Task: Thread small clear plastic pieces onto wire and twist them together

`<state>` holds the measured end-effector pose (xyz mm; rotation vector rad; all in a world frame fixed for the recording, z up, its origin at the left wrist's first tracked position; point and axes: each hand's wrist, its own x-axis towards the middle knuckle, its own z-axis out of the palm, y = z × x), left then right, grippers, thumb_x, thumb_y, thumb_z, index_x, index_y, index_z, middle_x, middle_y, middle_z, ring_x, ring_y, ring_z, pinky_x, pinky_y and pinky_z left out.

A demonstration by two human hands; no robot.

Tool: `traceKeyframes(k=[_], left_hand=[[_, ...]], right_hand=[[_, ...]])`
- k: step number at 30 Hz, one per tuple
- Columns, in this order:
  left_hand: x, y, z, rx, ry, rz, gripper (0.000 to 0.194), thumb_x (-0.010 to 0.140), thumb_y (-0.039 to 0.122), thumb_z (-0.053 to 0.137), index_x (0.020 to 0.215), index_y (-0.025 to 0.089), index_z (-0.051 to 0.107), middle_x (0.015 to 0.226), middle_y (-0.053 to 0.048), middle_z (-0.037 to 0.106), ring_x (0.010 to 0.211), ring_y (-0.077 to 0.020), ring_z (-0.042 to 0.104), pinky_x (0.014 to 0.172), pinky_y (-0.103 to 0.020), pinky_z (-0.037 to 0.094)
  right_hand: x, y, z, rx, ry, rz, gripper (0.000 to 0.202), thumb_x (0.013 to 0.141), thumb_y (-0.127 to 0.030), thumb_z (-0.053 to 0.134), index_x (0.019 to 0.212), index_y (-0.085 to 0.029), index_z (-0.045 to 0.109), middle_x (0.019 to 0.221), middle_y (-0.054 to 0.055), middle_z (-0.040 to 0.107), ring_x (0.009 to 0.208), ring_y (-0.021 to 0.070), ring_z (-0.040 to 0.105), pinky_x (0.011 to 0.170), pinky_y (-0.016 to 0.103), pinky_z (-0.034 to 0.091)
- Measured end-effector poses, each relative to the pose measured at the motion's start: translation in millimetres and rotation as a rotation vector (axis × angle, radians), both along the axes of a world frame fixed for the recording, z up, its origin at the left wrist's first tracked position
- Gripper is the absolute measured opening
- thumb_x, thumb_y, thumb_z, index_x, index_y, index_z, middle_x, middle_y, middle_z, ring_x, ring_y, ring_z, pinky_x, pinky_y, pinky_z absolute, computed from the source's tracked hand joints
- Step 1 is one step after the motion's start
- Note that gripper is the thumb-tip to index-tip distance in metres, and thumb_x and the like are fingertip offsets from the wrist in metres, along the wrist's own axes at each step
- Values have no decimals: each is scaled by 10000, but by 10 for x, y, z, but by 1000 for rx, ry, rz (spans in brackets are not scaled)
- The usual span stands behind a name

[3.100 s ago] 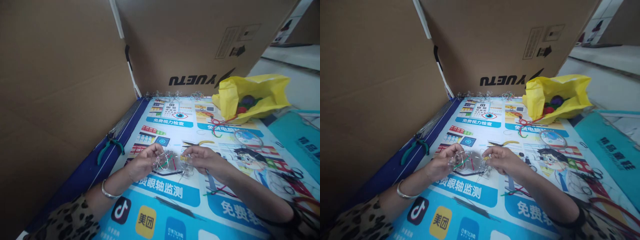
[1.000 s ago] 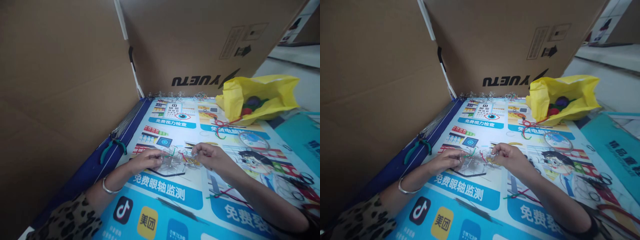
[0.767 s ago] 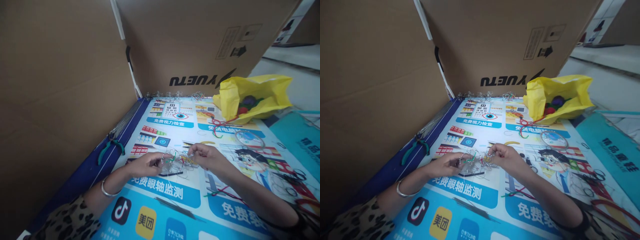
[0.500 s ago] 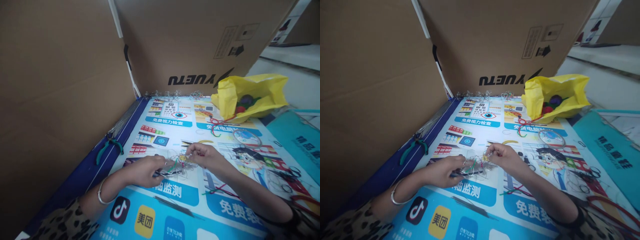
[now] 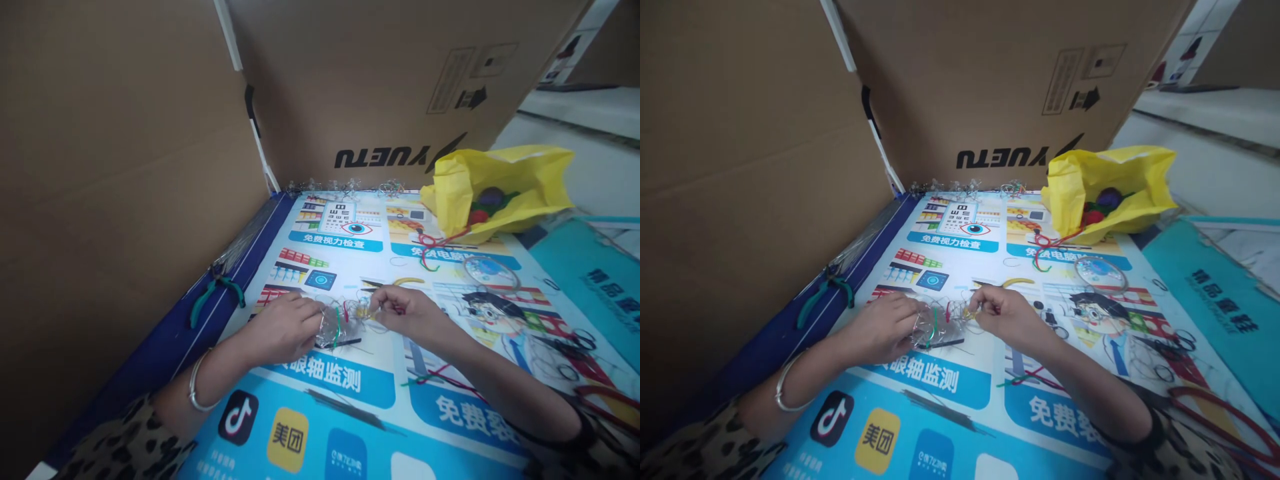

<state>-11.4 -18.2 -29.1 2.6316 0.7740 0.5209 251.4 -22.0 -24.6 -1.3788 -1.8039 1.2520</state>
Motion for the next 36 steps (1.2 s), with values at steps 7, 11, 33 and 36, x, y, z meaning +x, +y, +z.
traceKeyframes(k=[7,11,33,36], left_hand=[[6,-22,-45,-160,-161,9,449,763,81,496,1184,225,557,1119,-88,637,1010,-241,585,860,-364,430],[14,-18,-76,-251,-233,47,459,794,67,458,1212,235,540,1167,-72,619,1082,-214,567,923,-347,417],[183,-52,-82,-515,-587,314,157,724,266,674,740,135,589,790,-53,616,766,-166,569,713,-287,443],[216,-64,-91,-544,-691,327,181,686,218,703,685,153,534,786,-29,592,775,-146,557,716,-267,439]], right_hand=[[-2,-11,38,36,-59,-44,125,694,-216,516,791,-196,592,496,-82,304,456,85,306,459,222,249],[-12,-21,26,53,-74,-24,115,699,-204,508,773,-200,595,489,-82,304,457,89,313,461,223,249],[-75,-87,14,106,-136,14,155,694,-143,474,766,-200,599,504,-76,324,484,95,345,474,213,270],[-78,-92,23,120,-132,19,164,695,-144,467,767,-200,603,505,-75,326,484,95,350,478,211,277]])
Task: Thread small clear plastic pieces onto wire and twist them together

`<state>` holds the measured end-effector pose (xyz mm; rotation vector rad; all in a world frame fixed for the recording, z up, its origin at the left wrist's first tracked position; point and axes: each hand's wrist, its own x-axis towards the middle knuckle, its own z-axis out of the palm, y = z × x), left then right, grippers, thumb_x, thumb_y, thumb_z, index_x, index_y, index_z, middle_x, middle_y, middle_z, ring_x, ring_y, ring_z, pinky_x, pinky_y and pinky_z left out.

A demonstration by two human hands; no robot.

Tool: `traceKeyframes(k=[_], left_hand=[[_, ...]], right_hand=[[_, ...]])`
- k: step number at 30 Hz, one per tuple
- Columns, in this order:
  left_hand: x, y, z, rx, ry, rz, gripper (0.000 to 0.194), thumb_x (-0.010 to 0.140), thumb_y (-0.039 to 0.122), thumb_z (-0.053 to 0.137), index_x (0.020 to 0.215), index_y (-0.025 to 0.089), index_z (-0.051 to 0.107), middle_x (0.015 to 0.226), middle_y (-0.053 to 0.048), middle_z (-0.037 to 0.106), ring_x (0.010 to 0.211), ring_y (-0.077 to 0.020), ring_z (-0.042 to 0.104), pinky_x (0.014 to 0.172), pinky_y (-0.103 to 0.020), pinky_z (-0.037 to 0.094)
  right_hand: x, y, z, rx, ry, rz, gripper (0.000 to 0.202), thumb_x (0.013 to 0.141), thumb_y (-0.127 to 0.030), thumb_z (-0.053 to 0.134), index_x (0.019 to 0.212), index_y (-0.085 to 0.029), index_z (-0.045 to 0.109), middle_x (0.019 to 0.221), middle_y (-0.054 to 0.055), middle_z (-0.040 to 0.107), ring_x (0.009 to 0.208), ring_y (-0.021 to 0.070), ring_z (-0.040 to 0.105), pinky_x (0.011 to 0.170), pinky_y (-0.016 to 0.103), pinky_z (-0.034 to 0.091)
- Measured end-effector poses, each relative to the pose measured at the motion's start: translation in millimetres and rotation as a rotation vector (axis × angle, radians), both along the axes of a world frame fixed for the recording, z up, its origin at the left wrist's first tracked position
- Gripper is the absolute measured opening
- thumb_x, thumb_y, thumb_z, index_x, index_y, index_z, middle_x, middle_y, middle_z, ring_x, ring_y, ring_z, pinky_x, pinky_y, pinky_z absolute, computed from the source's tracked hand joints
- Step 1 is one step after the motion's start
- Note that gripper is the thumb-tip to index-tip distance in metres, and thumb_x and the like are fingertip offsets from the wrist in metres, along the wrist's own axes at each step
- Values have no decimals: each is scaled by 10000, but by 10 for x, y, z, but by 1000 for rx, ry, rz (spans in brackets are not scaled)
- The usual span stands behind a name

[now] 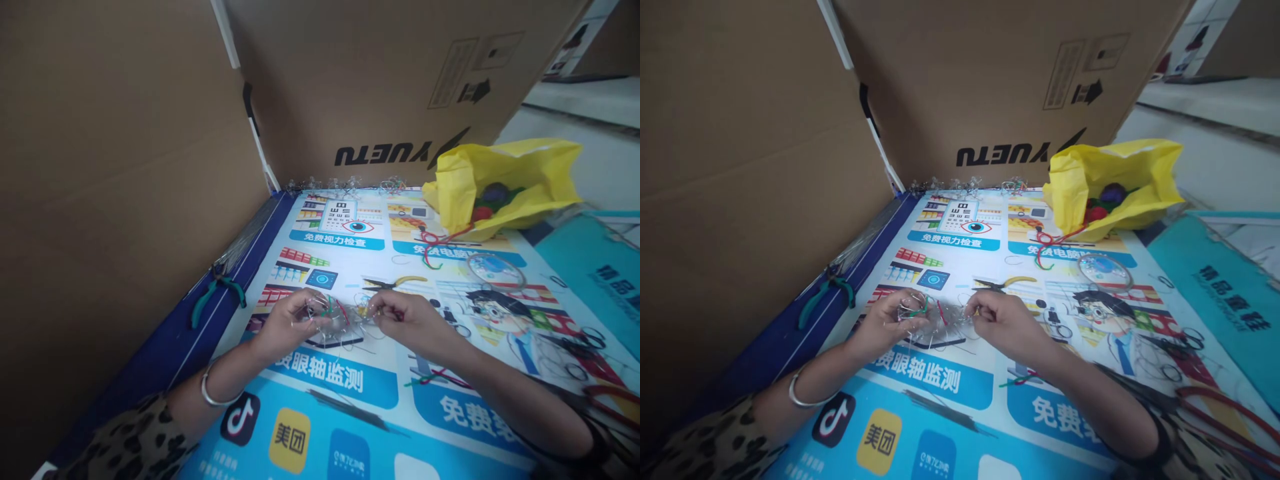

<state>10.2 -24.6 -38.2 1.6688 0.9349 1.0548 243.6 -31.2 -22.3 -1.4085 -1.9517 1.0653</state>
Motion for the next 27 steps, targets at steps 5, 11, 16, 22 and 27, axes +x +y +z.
traceKeyframes(k=[5,11,16,22,27], left_hand=[[-7,6,-52,-88,-180,-44,202,683,192,710,669,158,511,766,-5,563,746,-120,545,702,-246,427],[-43,20,-104,-194,-259,-160,190,695,176,701,682,155,512,757,-4,560,723,-121,550,672,-248,424],[-26,14,-29,-190,-178,-157,176,693,181,701,728,153,531,773,-2,552,741,-112,540,695,-241,422],[-19,-6,26,-275,-179,-79,284,666,192,723,823,187,486,793,20,541,748,-107,529,684,-230,426],[-40,0,-49,-338,-248,-87,277,669,190,729,796,182,483,804,13,561,764,-105,539,699,-227,415]], right_hand=[[-2,-13,22,65,-6,20,177,689,-134,463,756,-196,616,498,-76,346,483,91,356,482,207,280],[-2,-21,52,91,-43,-19,186,686,-149,460,752,-199,627,492,-73,373,466,91,357,460,207,267],[32,-4,73,89,-57,-59,202,683,-149,464,779,-199,634,478,-82,327,440,86,337,438,202,264],[25,-16,95,163,-91,-53,220,668,-117,463,770,-199,640,474,-81,350,435,81,357,437,195,277],[-7,-46,133,287,-111,-38,225,678,-102,466,768,-200,648,471,-78,386,434,78,387,445,189,308]])
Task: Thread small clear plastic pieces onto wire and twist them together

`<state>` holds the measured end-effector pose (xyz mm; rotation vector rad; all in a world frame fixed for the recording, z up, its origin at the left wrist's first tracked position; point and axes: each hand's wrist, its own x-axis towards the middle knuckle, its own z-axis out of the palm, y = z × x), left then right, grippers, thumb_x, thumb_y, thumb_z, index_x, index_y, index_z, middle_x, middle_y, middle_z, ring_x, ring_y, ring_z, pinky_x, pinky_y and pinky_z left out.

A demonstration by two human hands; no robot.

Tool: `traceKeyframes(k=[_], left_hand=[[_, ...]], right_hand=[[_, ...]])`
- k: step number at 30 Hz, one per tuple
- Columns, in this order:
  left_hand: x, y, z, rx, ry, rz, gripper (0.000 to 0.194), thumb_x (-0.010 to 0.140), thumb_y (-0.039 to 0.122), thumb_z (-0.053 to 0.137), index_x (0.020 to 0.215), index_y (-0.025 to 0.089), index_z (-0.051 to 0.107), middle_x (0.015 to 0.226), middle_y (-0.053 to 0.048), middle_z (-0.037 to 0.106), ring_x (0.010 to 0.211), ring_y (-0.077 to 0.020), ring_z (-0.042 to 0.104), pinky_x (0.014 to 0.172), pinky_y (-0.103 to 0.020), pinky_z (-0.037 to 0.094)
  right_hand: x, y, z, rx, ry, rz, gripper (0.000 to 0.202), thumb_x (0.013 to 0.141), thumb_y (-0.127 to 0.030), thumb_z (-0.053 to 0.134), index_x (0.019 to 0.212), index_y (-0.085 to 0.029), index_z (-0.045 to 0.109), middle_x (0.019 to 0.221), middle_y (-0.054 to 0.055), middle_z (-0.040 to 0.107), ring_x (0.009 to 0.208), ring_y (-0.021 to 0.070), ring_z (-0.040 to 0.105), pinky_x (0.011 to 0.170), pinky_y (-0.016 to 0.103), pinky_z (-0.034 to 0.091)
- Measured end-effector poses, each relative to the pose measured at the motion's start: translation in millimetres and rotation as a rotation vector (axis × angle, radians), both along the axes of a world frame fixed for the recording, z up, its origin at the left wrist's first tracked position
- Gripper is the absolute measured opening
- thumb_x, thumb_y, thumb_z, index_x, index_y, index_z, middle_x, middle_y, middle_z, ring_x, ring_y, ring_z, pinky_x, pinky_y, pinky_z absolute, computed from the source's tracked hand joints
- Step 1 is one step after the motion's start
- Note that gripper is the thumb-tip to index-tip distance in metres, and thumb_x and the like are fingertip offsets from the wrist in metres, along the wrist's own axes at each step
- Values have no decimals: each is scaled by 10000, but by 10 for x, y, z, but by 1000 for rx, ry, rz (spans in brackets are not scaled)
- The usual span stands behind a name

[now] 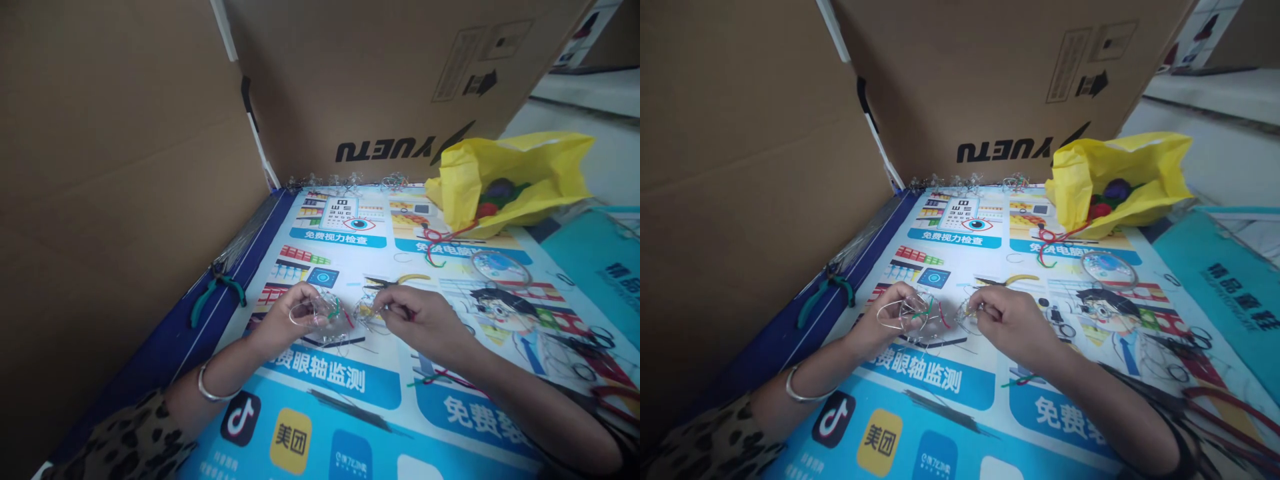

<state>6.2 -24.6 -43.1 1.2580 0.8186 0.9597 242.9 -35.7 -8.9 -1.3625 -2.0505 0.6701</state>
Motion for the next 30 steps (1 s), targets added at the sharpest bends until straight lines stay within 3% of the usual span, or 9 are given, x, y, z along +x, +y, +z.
traceKeyframes(k=[7,11,17,25,30], left_hand=[[21,4,51,-34,-77,7,331,684,196,724,894,204,469,777,26,553,725,-95,534,658,-213,407],[-2,25,42,-42,-31,-4,244,706,233,707,860,164,530,793,0,562,713,-95,534,644,-213,412],[-57,60,-17,29,-54,-69,156,727,221,673,726,146,537,792,-18,552,715,-110,525,633,-228,423],[-66,75,3,67,-44,-73,127,730,187,665,714,149,545,839,-14,550,785,-117,530,704,-238,418],[-66,65,27,20,-101,-165,151,752,197,629,673,143,512,967,-62,563,898,-176,564,770,-300,445]], right_hand=[[-6,-46,21,285,20,95,237,714,-47,456,758,-194,637,657,-22,604,521,79,499,520,187,388],[22,-66,-15,523,-39,168,226,781,-64,452,818,-186,639,665,9,604,611,112,545,569,214,410],[51,-92,-8,801,-299,206,212,810,-104,487,712,-203,647,570,3,517,551,125,448,514,255,319],[43,-91,28,869,-428,215,218,814,-99,499,685,-214,633,533,-8,478,539,127,389,511,273,265],[47,-68,-48,813,-356,201,213,812,-96,482,742,-205,651,565,0,549,557,127,474,519,256,326]])
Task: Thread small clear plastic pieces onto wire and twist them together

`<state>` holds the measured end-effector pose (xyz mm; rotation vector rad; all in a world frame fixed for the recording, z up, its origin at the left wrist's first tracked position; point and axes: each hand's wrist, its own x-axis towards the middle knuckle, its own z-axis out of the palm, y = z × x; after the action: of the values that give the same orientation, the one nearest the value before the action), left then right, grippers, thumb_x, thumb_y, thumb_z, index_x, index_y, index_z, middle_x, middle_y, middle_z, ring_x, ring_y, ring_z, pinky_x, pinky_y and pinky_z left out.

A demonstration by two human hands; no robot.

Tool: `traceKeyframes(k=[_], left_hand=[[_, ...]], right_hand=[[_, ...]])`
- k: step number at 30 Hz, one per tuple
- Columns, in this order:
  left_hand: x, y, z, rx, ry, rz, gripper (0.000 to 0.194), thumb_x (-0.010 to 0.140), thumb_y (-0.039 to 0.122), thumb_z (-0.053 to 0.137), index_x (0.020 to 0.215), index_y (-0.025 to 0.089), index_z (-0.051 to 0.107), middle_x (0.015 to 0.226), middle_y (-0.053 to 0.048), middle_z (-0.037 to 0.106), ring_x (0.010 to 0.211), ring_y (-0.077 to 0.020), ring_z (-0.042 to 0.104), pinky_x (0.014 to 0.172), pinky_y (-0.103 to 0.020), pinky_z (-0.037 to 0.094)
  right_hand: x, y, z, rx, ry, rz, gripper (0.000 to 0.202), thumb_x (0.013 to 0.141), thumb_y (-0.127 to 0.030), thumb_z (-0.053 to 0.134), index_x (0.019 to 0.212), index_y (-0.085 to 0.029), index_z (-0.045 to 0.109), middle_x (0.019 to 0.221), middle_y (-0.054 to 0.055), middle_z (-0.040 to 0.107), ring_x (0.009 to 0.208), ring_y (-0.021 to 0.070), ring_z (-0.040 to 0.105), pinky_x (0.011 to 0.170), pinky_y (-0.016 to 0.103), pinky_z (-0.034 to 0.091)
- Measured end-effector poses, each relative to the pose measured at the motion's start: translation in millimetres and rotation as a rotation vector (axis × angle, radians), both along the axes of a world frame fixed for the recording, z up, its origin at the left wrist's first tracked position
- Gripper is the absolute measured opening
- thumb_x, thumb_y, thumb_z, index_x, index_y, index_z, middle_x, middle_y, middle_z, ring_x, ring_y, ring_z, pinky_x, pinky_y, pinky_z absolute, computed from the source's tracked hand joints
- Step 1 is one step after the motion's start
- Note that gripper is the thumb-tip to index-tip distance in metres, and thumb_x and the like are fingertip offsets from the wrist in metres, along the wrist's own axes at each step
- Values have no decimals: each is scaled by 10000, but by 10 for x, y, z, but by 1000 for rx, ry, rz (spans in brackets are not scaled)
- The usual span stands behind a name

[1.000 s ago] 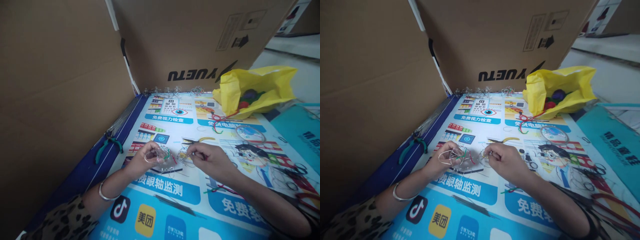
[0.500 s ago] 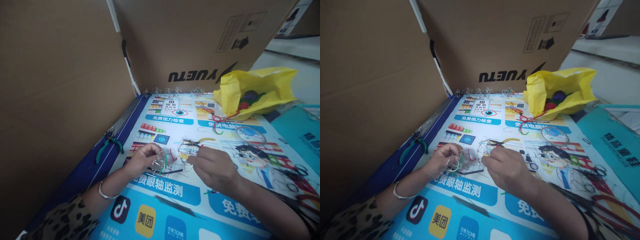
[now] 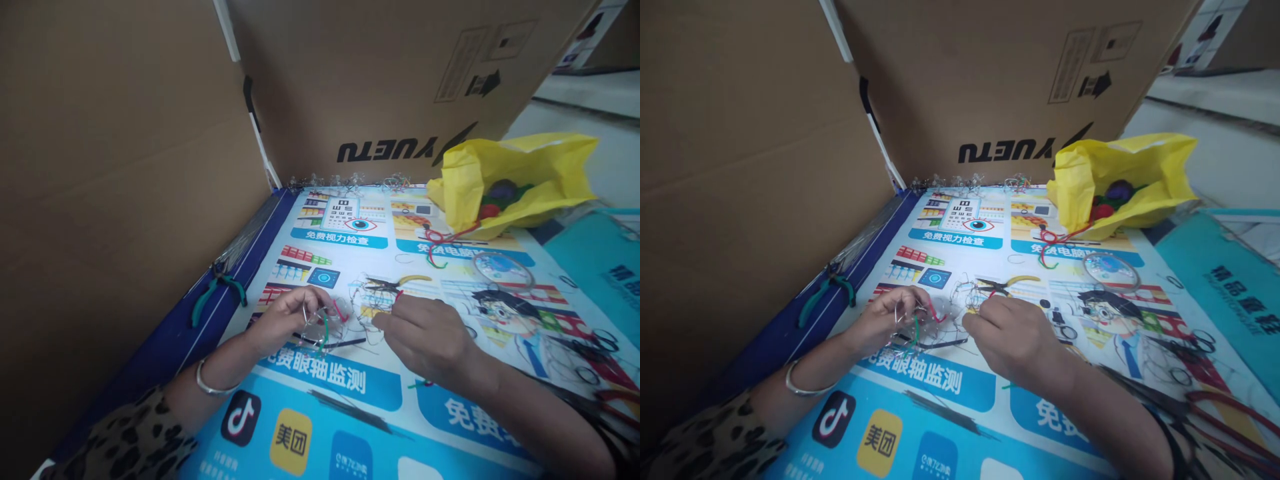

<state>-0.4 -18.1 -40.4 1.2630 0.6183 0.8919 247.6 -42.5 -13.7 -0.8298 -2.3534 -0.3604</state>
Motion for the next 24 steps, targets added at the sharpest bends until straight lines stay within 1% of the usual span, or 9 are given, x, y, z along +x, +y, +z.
traceKeyframes(k=[4,6,8,11,13,15,18,20,24], left_hand=[[-18,-9,-3,-87,-45,-107,226,693,260,682,680,153,483,994,-83,558,858,-197,576,719,-308,457],[-30,-11,-9,-83,-75,-153,264,674,315,695,707,160,484,1004,-92,551,858,-206,570,723,-316,449],[-37,-12,-12,-75,-93,-163,290,686,369,681,723,165,477,1003,-95,544,855,-207,563,725,-322,442],[-34,-16,-15,-62,-65,-135,311,713,401,656,710,167,452,986,-81,537,822,-181,550,726,-316,435],[-26,-18,-22,-48,-19,-104,307,720,366,660,687,165,430,971,-65,539,800,-156,542,720,-296,428],[-19,-19,-33,-36,28,-57,298,722,302,670,668,164,411,955,-52,545,803,-141,539,700,-269,422],[-14,-20,-54,-11,66,-10,301,722,227,672,649,163,388,936,-40,553,834,-134,542,698,-249,421],[-12,-21,-61,1,75,3,296,719,205,671,653,162,386,937,-37,554,838,-133,550,701,-251,427],[-3,-22,-59,-2,78,37,327,700,186,686,652,165,363,937,-36,558,796,-125,570,680,-249,442]], right_hand=[[0,19,-67,-216,164,-10,213,802,-102,460,842,-197,647,715,15,652,679,132,587,610,235,427],[-16,20,-54,-370,238,-41,221,786,-101,453,824,-199,647,721,7,653,646,119,583,601,223,436],[-40,18,-15,-515,302,-92,206,764,-114,465,785,-202,651,637,-13,613,554,103,538,538,210,412],[-75,15,59,-717,374,-187,170,735,-156,494,742,-201,657,492,-47,493,453,90,439,452,201,349],[-90,16,98,-835,410,-230,162,729,-178,497,727,-196,658,460,-57,440,434,86,397,428,200,319],[-97,18,117,-899,429,-242,160,728,-189,496,721,-191,656,458,-61,416,431,83,376,419,198,305],[-97,18,104,-869,426,-236,159,720,-171,498,723,-190,656,456,-63,414,431,84,383,426,198,316],[-91,17,75,-771,413,-187,176,717,-140,490,732,-194,657,485,-53,467,439,84,415,445,200,343],[-69,7,10,-516,382,-18,232,751,-87,451,777,-206,649,621,-14,599,530,96,524,528,206,415]])
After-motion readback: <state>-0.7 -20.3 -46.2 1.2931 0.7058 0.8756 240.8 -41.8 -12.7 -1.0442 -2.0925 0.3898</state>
